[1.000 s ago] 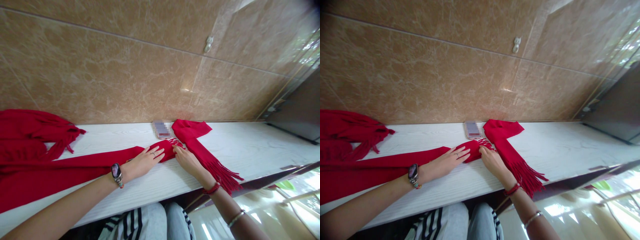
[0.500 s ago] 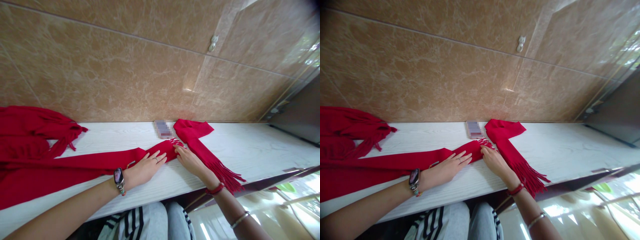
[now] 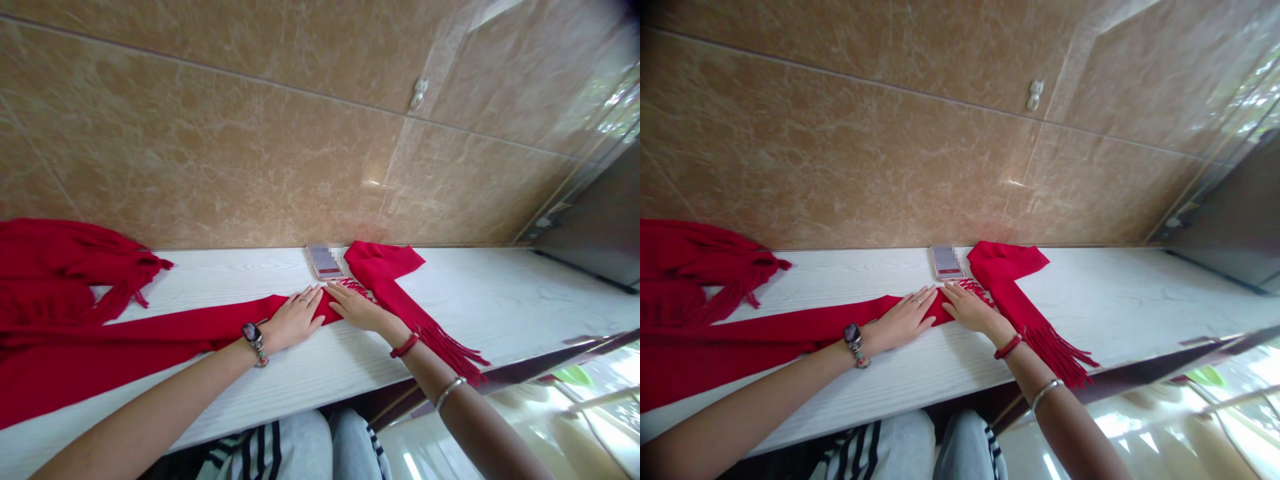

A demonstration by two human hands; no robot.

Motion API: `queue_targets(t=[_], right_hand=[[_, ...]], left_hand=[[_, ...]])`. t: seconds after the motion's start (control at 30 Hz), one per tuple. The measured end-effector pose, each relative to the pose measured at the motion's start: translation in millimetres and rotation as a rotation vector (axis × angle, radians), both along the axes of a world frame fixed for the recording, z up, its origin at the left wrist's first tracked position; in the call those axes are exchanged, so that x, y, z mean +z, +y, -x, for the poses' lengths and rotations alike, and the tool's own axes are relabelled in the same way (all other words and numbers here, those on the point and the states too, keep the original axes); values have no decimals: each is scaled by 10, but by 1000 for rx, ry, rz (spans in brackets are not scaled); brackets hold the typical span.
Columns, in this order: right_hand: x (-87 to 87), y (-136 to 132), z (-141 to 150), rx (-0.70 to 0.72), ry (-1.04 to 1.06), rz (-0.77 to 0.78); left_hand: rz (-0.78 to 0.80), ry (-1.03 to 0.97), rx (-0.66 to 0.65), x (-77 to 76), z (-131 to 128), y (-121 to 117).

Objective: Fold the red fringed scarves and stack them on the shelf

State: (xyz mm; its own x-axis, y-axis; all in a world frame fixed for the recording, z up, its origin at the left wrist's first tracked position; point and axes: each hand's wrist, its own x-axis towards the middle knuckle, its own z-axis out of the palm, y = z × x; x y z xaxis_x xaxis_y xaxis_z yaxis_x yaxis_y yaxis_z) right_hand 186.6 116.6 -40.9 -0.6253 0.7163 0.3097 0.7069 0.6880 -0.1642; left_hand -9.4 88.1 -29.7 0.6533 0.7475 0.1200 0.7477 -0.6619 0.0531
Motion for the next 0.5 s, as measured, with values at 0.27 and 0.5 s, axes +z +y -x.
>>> queue_targets(t=[0.27, 0.5], right_hand=[[-171, -112, -31, -195, -40, -24], [-111, -71, -43, -124, -153, -148]], left_hand=[[15, 2, -68, -10, 59, 142], [97, 58, 125, 136, 392, -62]])
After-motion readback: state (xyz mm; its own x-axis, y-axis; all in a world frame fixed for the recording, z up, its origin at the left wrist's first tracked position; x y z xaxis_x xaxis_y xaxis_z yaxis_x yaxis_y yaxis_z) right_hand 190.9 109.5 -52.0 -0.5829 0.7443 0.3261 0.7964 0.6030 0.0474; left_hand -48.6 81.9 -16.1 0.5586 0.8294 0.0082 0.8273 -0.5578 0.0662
